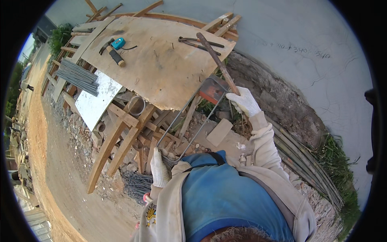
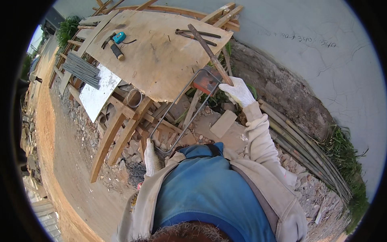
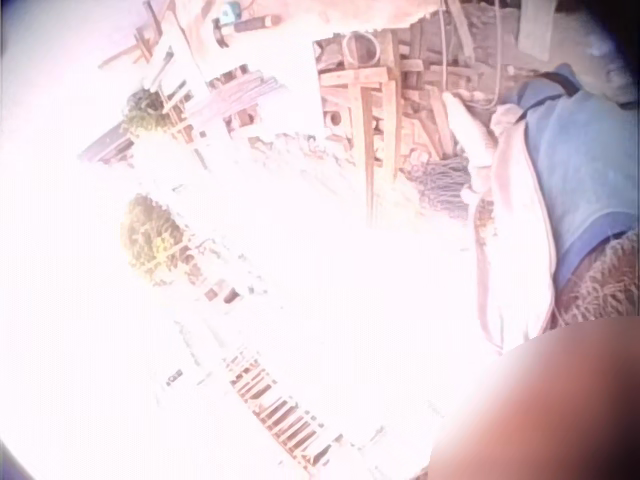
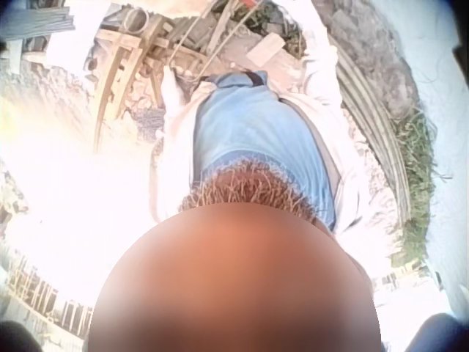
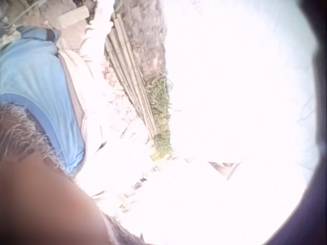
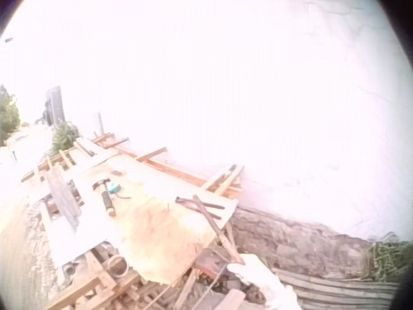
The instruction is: The person bends metal rods into U-shapes using a hammer and a wooden workbench. They repeatedly pick up rods, position them on the bench, and strike them with a hammer to form the desired shape.
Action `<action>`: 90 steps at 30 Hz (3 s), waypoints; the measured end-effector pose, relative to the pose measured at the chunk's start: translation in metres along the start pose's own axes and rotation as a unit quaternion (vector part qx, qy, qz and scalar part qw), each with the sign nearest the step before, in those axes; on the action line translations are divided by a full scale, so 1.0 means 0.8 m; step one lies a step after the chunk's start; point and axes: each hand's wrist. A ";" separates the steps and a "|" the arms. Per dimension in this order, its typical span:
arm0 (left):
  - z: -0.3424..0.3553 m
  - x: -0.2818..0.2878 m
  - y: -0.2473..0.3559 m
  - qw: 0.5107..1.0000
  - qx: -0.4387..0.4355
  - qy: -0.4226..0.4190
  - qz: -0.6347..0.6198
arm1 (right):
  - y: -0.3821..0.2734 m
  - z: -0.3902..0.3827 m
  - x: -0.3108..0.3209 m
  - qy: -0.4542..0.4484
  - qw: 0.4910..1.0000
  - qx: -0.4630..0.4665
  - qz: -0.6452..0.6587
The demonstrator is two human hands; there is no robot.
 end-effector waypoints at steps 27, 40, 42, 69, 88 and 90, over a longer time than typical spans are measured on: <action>0.054 -0.026 0.030 0.991 -0.075 0.113 0.006 | 0.026 -0.001 -0.015 0.049 0.992 -0.045 0.108; 0.083 -0.008 0.061 0.991 -0.051 0.097 0.083 | 0.018 -0.006 -0.017 0.053 0.995 -0.020 0.085; 0.073 -0.002 0.057 0.985 -0.050 0.085 0.142 | 0.017 -0.006 -0.016 0.050 0.995 -0.026 0.077; 0.089 -0.109 0.214 0.803 -0.474 -0.071 0.355 | -0.003 -0.025 -0.011 0.067 0.961 0.192 0.187; 0.309 -0.319 0.260 0.538 -0.610 0.015 0.582 | 0.004 -0.064 -0.091 0.258 0.959 0.075 0.092; 0.311 -0.320 0.272 0.510 -0.612 0.023 0.605 | 0.001 -0.056 -0.103 0.237 0.963 0.072 0.101</action>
Point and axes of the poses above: each hand's wrist, its own z-axis towards the middle knuckle, its own x-axis out of the back of the hand, y = z × x, and after that the axes turned 13 degrees about x, right-handed
